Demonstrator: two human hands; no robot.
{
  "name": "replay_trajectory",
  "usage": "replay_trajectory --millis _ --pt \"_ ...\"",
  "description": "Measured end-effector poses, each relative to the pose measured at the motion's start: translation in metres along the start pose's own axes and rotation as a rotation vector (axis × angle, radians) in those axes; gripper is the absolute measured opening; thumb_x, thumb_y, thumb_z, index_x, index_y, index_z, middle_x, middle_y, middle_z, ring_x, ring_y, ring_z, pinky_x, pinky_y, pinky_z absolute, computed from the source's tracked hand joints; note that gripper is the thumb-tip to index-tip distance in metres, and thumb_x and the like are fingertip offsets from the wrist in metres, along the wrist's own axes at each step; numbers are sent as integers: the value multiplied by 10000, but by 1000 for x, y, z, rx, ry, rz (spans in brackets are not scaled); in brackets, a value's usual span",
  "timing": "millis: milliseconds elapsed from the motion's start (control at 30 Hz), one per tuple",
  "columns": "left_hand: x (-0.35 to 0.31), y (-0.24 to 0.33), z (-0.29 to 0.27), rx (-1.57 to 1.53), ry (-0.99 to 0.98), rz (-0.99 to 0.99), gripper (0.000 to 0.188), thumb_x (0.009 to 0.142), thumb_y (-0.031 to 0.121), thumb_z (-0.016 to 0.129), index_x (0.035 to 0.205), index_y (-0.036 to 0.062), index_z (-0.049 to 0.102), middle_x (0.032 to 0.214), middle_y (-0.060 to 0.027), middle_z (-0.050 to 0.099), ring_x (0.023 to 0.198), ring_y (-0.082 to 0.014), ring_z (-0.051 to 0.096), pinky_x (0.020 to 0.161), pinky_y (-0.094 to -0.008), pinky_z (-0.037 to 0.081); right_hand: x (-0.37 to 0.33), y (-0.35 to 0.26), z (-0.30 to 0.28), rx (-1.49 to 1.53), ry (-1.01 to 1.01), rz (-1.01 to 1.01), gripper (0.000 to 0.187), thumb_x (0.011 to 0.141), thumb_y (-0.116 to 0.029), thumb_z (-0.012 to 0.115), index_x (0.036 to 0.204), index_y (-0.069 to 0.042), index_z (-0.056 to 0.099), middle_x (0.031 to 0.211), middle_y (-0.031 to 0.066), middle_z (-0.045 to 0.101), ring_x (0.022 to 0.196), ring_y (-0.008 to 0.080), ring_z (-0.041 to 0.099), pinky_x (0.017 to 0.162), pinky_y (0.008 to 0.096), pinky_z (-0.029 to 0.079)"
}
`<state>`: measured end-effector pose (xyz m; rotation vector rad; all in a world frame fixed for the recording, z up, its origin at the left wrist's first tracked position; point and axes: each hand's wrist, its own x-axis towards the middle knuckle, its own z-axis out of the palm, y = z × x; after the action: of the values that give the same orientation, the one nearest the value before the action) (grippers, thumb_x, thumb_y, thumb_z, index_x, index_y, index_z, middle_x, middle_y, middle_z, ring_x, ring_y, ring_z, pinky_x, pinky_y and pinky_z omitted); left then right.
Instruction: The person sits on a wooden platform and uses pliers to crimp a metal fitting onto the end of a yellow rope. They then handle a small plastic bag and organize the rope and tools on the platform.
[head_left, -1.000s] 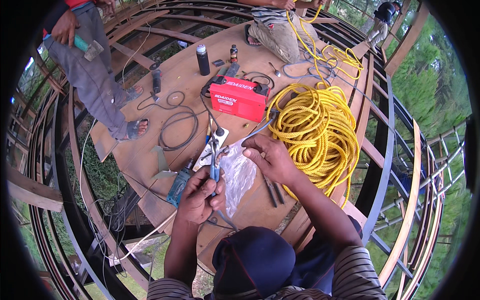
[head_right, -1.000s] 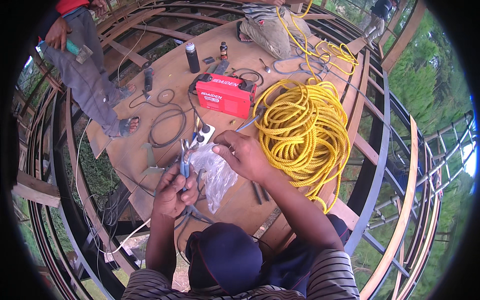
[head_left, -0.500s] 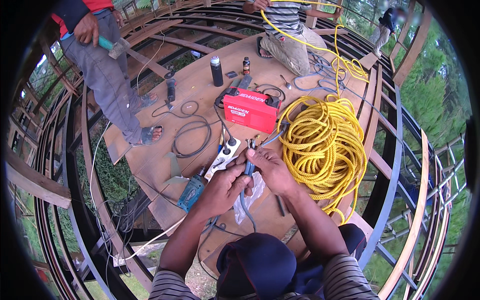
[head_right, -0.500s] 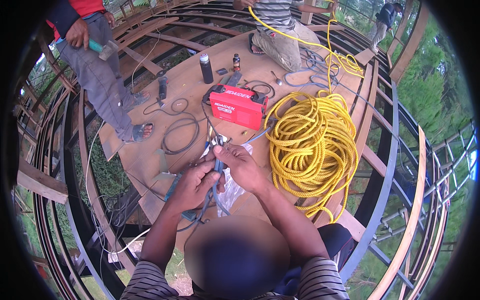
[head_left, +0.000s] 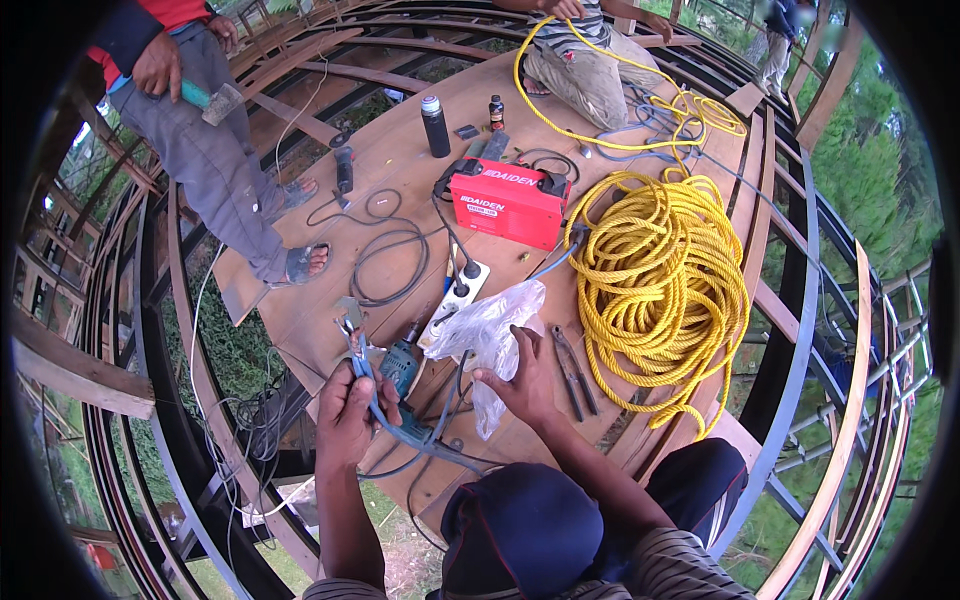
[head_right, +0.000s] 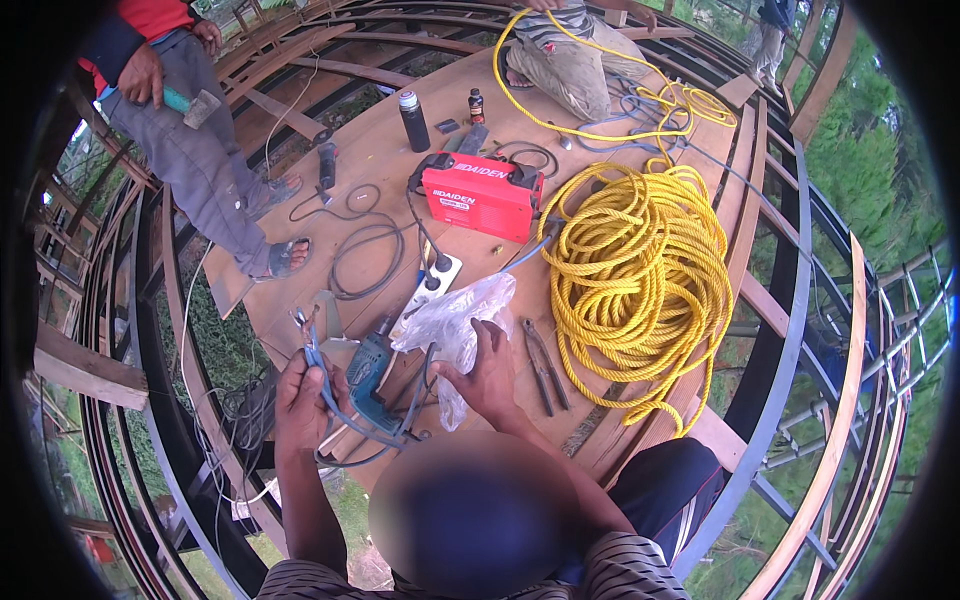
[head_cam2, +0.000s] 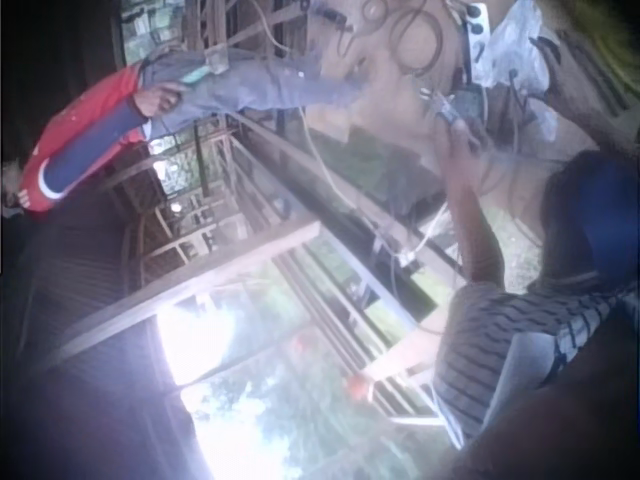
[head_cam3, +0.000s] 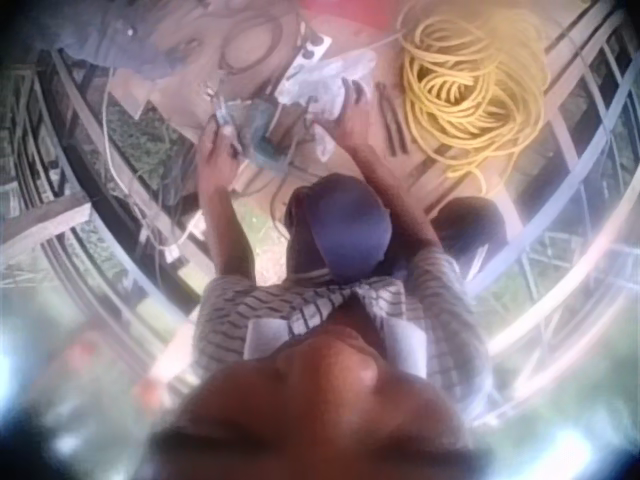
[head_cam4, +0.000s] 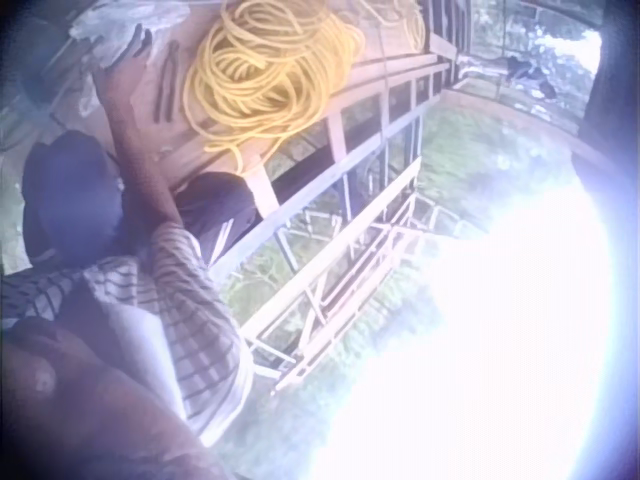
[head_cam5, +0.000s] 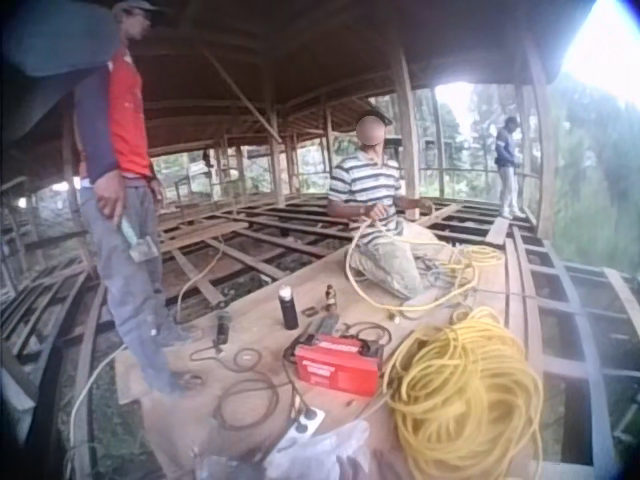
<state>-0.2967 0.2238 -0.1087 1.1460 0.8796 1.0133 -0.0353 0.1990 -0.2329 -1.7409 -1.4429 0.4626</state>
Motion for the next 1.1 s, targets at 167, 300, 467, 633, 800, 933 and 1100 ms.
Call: replay_trajectory --millis 167,300,467,633,800,933,1100 --pt "-22 -6 21 -215 83 -49 423 1020 218 565 1374 19 447 774 -34 462 617 -106 451 552 -252 420 18 18 50 -120 -20 73 577 892 -327 742 1339 -46 509 1241 244 570 1151 369 589 918 490 508" --pt "-8 16 49 -133 72 -69 264 1029 302 571 909 71 533 729 9 428 622 -100 424 551 -265 401 37 60 -8 1226 185 360 191 1026 -144 526 1164 -22 578 940 116 689 826 254 695 747 395 580" --pt "16 29 139 -49 139 -51 247 1027 295 583 990 55 627 889 -37 633 768 -131 622 682 -277 512 8 -47 -225 1646 168 475 304 1048 -209 374 1171 -29 587 913 104 669 763 232 675 705 386 581" --pt "23 57 264 -130 -133 -48 601 1003 503 557 1224 -55 599 1026 -110 686 911 -183 675 802 -350 558 -58 -47 -322 1852 -91 324 337 1009 -319 434 1093 -64 638 905 91 679 710 215 653 600 374 553" --pt "15 60 334 -206 -465 -313 714 927 545 658 1319 -45 572 1128 -123 685 982 -202 684 856 -362 569 -101 -42 -368 1888 -302 370 524 956 -511 461 1126 -63 674 971 124 720 760 267 678 620 425 544" --pt "-14 50 374 -328 -594 -255 518 921 330 738 1288 1 578 1148 -124 671 922 -218 706 769 -391 604 -103 -48 -384 2077 -91 157 519 984 -470 456 1227 -49 636 1140 141 696 959 292 677 843 459 552" --pt "-24 90 378 -176 -456 -179 230 908 165 725 1019 47 561 939 -61 628 731 -161 628 655 -334 531 -77 -41 -412 1963 156 172 482 1020 -469 413 1198 -82 640 1029 84 705 804 222 671 683 377 580"
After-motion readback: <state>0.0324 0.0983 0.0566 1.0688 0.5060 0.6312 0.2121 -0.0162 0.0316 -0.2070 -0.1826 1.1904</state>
